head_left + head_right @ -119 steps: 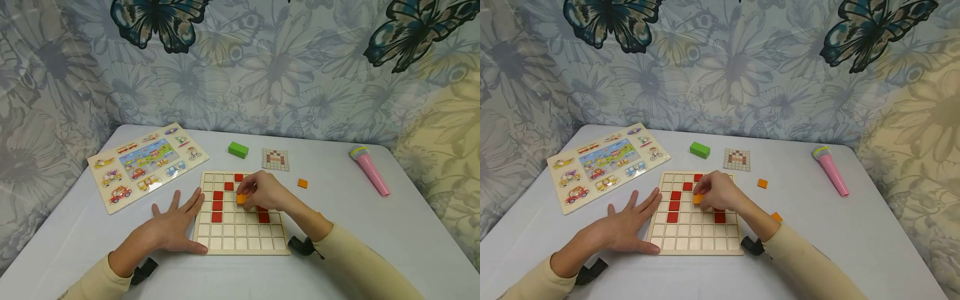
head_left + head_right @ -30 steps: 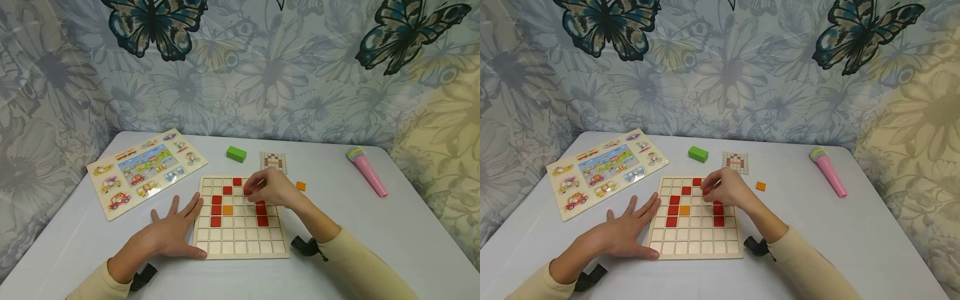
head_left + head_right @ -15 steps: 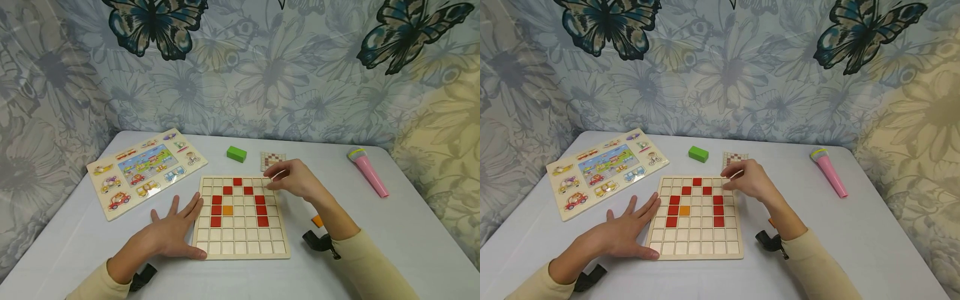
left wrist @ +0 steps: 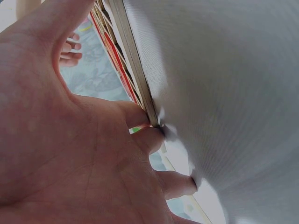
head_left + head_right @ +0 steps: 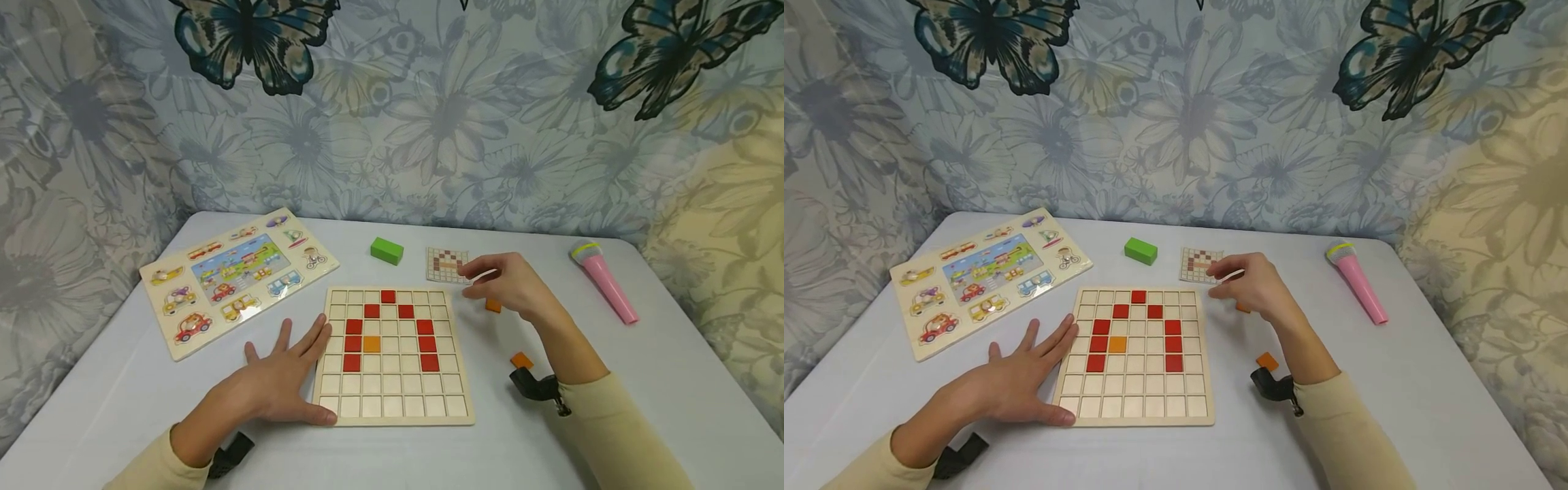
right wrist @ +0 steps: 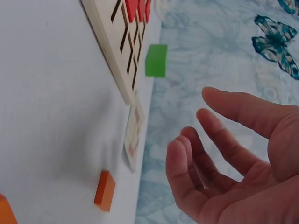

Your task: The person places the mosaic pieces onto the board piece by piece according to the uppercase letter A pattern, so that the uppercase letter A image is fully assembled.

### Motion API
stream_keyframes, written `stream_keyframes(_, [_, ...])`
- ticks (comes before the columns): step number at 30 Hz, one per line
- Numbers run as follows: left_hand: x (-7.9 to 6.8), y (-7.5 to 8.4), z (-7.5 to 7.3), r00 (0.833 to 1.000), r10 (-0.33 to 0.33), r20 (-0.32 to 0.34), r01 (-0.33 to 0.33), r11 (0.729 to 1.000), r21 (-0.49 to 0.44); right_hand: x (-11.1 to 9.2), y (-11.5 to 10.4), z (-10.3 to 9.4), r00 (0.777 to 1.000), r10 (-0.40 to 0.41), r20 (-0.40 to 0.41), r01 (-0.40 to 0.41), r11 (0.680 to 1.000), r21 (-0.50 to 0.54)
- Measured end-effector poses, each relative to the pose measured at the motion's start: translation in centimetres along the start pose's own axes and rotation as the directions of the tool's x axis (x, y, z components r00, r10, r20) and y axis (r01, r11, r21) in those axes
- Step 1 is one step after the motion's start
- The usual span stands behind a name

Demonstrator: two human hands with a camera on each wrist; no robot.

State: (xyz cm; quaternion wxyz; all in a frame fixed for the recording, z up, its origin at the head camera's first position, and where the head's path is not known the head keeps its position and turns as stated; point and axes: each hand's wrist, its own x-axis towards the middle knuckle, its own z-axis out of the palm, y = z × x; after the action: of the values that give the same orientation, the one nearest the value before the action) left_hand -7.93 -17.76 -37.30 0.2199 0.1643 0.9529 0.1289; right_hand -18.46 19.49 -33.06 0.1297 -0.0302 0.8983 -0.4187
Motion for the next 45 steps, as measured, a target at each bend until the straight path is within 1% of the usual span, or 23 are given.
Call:
stream_keyframes(5, [0.0,0.0,0.0,1.0,0.005,-0.006,-0.005,1.0,0.006,0.3,0.7,-1.2,1.0,0.026,0.005,-0.026,0.999,-0.04])
stream_keyframes(10, [0.0,0.1,-0.1,1.0,0.005,-0.009,-0.005,1.0,0.001,0.6,1.5,-1.8,0.997,0.069,0.017,-0.068,0.996,-0.059])
stream_keyframes(14, [0.0,0.1,0.0,1.0,0.005,-0.011,-0.005,1.0,-0.001,0.9,2.1,-2.1,0.993,0.113,0.023,-0.112,0.993,-0.047])
stream_keyframes(18, [0.0,0.0,0.0,1.0,0.002,-0.007,-0.002,1.0,-0.001,1.0,2.7,-2.4,0.99,0.138,0.041,-0.137,0.99,-0.018])
stream_keyframes(26, [0.0,0.0,0.1,1.0,0.004,-0.01,-0.004,1.0,-0.001,1.2,3.6,-2.7,0.983,0.163,0.085,-0.162,0.987,-0.023])
stream_keyframes(37, [0.0,0.0,0.0,1.0,0.006,0.001,-0.006,1.0,0.003,1.3,4.1,-2.4,0.979,0.179,0.101,-0.171,0.982,-0.082])
stream_keyframes(41, [0.0,0.0,0.1,1.0,0.006,0.002,-0.006,1.0,0.002,1.3,4.1,-2.3,0.978,0.184,0.099,-0.172,0.978,-0.122])
stream_keyframes(45, [0.0,0.0,0.1,1.0,0.005,0.0,-0.005,1.0,-0.003,1.5,4.2,-2.0,0.979,0.189,0.079,-0.173,0.97,-0.174])
